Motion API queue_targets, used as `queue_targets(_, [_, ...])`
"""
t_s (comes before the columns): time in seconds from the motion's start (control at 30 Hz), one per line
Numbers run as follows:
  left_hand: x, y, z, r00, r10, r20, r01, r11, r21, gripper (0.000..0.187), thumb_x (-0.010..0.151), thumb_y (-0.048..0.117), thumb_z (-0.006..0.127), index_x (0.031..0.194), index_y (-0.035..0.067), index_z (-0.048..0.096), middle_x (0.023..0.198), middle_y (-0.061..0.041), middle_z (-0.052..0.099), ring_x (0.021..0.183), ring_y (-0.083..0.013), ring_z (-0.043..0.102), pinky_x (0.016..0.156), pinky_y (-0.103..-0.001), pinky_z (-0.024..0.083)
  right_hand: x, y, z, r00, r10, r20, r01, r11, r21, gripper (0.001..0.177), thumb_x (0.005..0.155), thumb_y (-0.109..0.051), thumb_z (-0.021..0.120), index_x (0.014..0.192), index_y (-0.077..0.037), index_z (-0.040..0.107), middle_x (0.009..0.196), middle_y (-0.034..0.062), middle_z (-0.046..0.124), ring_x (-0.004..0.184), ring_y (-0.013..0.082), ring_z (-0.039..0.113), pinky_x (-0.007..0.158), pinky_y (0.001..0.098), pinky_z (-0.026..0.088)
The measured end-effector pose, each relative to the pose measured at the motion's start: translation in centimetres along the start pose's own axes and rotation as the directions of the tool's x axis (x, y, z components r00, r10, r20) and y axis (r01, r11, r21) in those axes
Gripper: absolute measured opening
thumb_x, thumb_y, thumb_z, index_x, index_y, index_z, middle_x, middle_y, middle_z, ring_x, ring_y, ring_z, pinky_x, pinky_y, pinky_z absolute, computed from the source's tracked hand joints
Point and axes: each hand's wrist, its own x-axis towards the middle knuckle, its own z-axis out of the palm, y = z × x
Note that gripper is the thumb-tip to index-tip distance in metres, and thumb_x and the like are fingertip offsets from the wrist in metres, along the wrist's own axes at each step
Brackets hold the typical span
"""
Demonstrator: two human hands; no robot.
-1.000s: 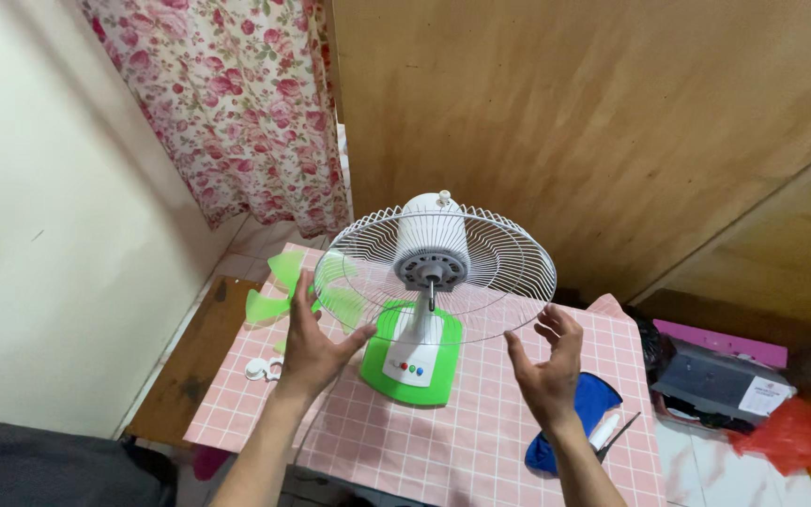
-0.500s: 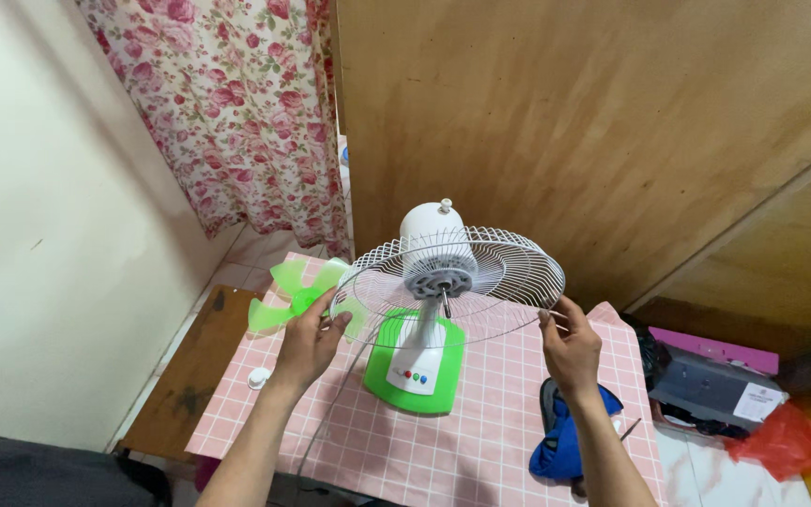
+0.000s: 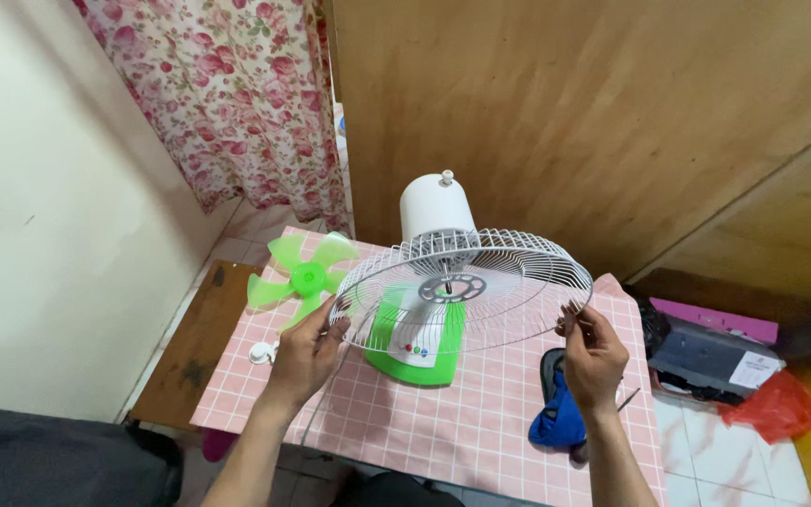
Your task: The person disassembles a small green and white table fan on a pink checkered table. They remove the front grill, fan blades, and rear grill, then use a screwdriver to loosen screws on the motor housing.
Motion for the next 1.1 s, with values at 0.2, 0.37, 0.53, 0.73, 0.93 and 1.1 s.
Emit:
queue_targets(0.2, [-5.5, -3.8, 1.6, 0.986, -0.138, 0.091, 0.155, 0.964, -0.215, 0.048, 0.094, 0.010, 0.068, 0.140, 0.005, 0.058, 0.111, -0.006, 0.078, 0.088, -0.0071, 0.071, 0.075, -0.026, 0.059, -6.0, 3.7, -1.5, 0.992, 0.124, 0.019, -0.125, 0.989, 0.078, 0.024, 0.100, 0.000, 0.063, 0.123, 0.005, 0.068, 0.102, 0.0064, 0.072, 0.091, 0.0092, 0.067, 0.082, 0.0221, 0.055])
queue_targets(0.37, [-9.7, -8.7, 4.1, 0.902, -0.375, 0.213, 0.414, 0.893, -0.177, 0.054, 0.090, 0.006, 0.072, 0.142, 0.009, 0.061, 0.095, -0.004, 0.077, 0.074, -0.0075, 0.060, 0.070, -0.025, 0.053, -9.3, 7.4, -2.0, 0.959, 0.271, 0.087, -0.275, 0.961, 0.041, 0.025, 0.098, -0.002, 0.065, 0.122, 0.004, 0.070, 0.098, 0.0067, 0.073, 0.083, 0.0098, 0.067, 0.074, 0.0234, 0.054])
queue_targets(0.53, [-11.9, -12.7, 7.0, 0.829, -0.477, 0.291, 0.533, 0.831, -0.156, 0.054, 0.089, 0.004, 0.069, 0.141, 0.011, 0.060, 0.087, -0.001, 0.072, 0.071, -0.0080, 0.061, 0.068, -0.025, 0.055, -10.9, 10.8, -2.3, 0.921, 0.375, 0.108, -0.376, 0.926, -0.004, 0.027, 0.098, -0.006, 0.066, 0.123, 0.002, 0.070, 0.097, 0.0064, 0.074, 0.081, 0.0091, 0.067, 0.074, 0.0238, 0.056])
queue_targets(0.73, [-11.7, -12.7, 8.7, 0.842, -0.454, 0.291, 0.491, 0.869, -0.062, 0.055, 0.088, 0.004, 0.072, 0.140, 0.013, 0.062, 0.090, -0.004, 0.073, 0.074, -0.0109, 0.062, 0.071, -0.028, 0.055, -11.7, 13.0, -3.7, 0.891, 0.441, 0.105, -0.443, 0.896, -0.002, 0.027, 0.098, -0.007, 0.067, 0.122, 0.003, 0.071, 0.099, 0.0078, 0.076, 0.085, 0.0100, 0.069, 0.076, 0.0246, 0.056])
queue_targets(0.93, [-11.2, -11.4, 8.5, 0.836, -0.460, 0.299, 0.498, 0.865, -0.062, 0.060, 0.087, 0.003, 0.071, 0.144, 0.016, 0.057, 0.099, -0.002, 0.077, 0.081, -0.0104, 0.068, 0.078, -0.028, 0.057, -11.7, 13.5, -3.8, 0.890, 0.444, 0.105, -0.450, 0.892, 0.039, 0.028, 0.097, -0.008, 0.066, 0.123, 0.002, 0.070, 0.102, 0.0067, 0.076, 0.089, 0.0096, 0.070, 0.080, 0.0247, 0.057])
queue_targets(1.1, [-9.5, -8.8, 10.3, 0.794, -0.494, 0.354, 0.521, 0.853, 0.025, 0.061, 0.088, 0.009, 0.072, 0.147, 0.021, 0.057, 0.094, -0.010, 0.079, 0.078, -0.0143, 0.067, 0.077, -0.031, 0.057, -10.4, 13.9, -5.6, 0.904, 0.427, 0.001, -0.427, 0.904, 0.032, 0.025, 0.097, -0.007, 0.068, 0.120, 0.003, 0.072, 0.100, 0.0073, 0.075, 0.088, 0.0111, 0.068, 0.080, 0.0258, 0.054])
